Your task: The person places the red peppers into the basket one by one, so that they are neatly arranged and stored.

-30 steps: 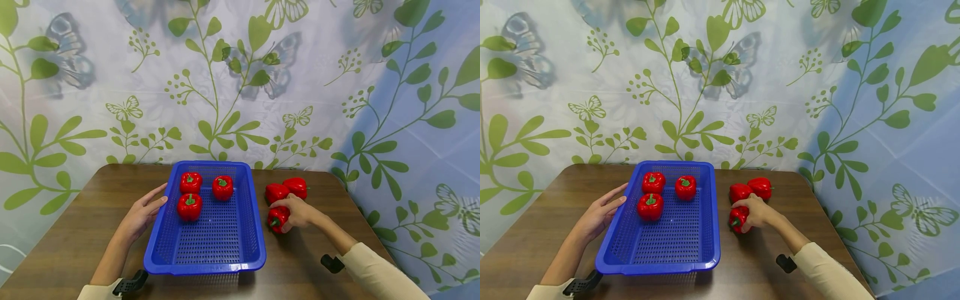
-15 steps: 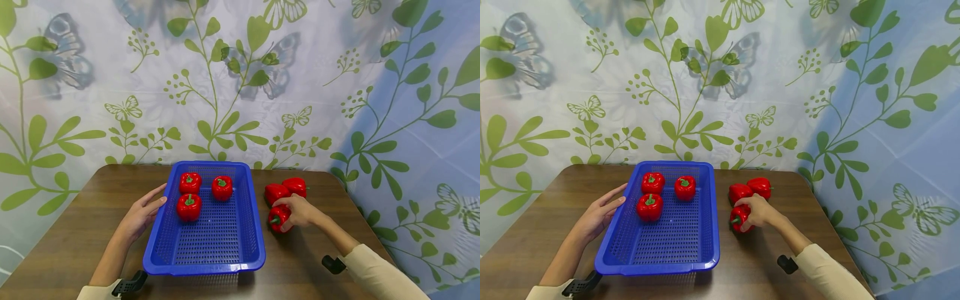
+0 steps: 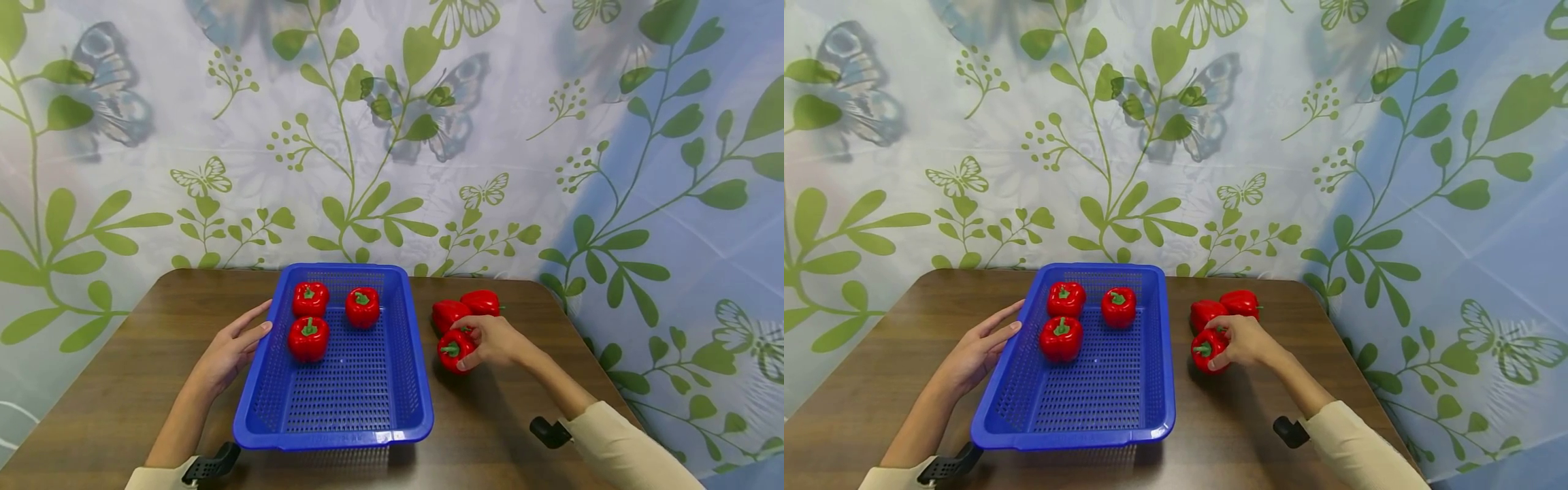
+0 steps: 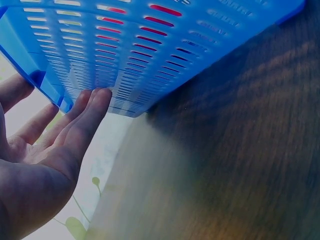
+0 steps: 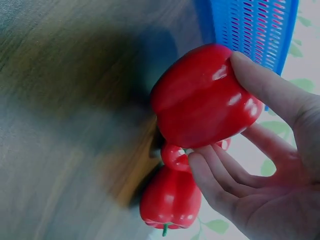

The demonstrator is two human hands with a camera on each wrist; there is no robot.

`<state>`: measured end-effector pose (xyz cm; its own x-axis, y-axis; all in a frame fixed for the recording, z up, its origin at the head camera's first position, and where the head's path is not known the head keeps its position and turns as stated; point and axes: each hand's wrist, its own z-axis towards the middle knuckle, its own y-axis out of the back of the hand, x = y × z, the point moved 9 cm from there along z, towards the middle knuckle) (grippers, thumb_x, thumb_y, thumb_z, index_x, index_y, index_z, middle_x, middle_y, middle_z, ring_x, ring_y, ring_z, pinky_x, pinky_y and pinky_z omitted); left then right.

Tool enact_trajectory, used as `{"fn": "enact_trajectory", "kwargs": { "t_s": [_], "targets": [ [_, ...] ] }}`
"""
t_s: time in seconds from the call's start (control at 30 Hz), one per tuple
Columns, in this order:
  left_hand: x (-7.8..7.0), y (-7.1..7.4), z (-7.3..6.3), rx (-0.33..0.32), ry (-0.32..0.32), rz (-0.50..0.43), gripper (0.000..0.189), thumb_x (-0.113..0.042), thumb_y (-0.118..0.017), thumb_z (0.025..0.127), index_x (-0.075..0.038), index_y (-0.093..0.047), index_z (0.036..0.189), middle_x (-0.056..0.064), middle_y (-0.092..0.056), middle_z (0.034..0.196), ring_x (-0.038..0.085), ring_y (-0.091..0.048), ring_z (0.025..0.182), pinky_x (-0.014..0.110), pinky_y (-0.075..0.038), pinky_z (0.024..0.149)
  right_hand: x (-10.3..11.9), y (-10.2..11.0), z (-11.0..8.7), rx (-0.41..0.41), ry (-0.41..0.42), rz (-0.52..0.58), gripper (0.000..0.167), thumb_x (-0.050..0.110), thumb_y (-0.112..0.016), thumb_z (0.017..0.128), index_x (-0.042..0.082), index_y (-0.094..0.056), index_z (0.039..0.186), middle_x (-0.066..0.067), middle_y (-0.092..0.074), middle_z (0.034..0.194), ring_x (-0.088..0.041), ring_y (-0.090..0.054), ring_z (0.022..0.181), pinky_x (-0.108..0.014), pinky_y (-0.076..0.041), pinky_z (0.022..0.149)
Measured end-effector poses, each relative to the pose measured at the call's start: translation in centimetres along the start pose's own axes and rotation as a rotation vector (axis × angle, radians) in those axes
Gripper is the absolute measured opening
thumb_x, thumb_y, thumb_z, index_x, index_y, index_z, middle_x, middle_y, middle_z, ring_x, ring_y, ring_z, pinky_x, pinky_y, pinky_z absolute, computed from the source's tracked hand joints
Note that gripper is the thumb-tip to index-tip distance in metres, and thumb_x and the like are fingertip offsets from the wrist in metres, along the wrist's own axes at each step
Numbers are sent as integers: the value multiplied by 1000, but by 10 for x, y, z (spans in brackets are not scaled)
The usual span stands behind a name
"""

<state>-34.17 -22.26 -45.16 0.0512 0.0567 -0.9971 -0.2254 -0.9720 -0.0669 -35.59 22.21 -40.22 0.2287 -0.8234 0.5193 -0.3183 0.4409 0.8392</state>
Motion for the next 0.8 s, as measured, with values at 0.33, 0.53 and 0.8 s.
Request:
{"fn": "enact_trajectory", "kwargs": {
  "t_s": [0.33, 0.53, 0.8],
  "targets": [
    [-1, 0, -1, 7, -7, -9, 62, -26, -55, 106, -14, -28, 161, 0, -72, 121, 21, -74, 105, 35, -61, 86, 13, 22, -1, -43, -17, -4, 70, 36, -90, 74, 15, -64, 135, -11, -71, 112, -27, -64, 108, -36, -59, 76],
    [-1, 0, -1, 3, 5, -7, 62, -27, -55, 106, -15, -29, 161, 0, -72, 122, 21, -74, 106, 35, -61, 86, 25, 37, -1, -73, -2, 7, 67, 37, -88, 76, 15, -63, 134, -12, -71, 115, -29, -65, 108, -36, -60, 75],
    [-3, -1, -1, 3, 3, -11, 61, -26, -55, 106, -14, -29, 161, 0, -73, 120, 20, -74, 105, 35, -61, 85, 37, 49, 5, -95, -13, 20, 68, 47, -86, 77, 21, -62, 135, -11, -71, 118, -27, -64, 110, -41, -59, 82]
  ]
}}
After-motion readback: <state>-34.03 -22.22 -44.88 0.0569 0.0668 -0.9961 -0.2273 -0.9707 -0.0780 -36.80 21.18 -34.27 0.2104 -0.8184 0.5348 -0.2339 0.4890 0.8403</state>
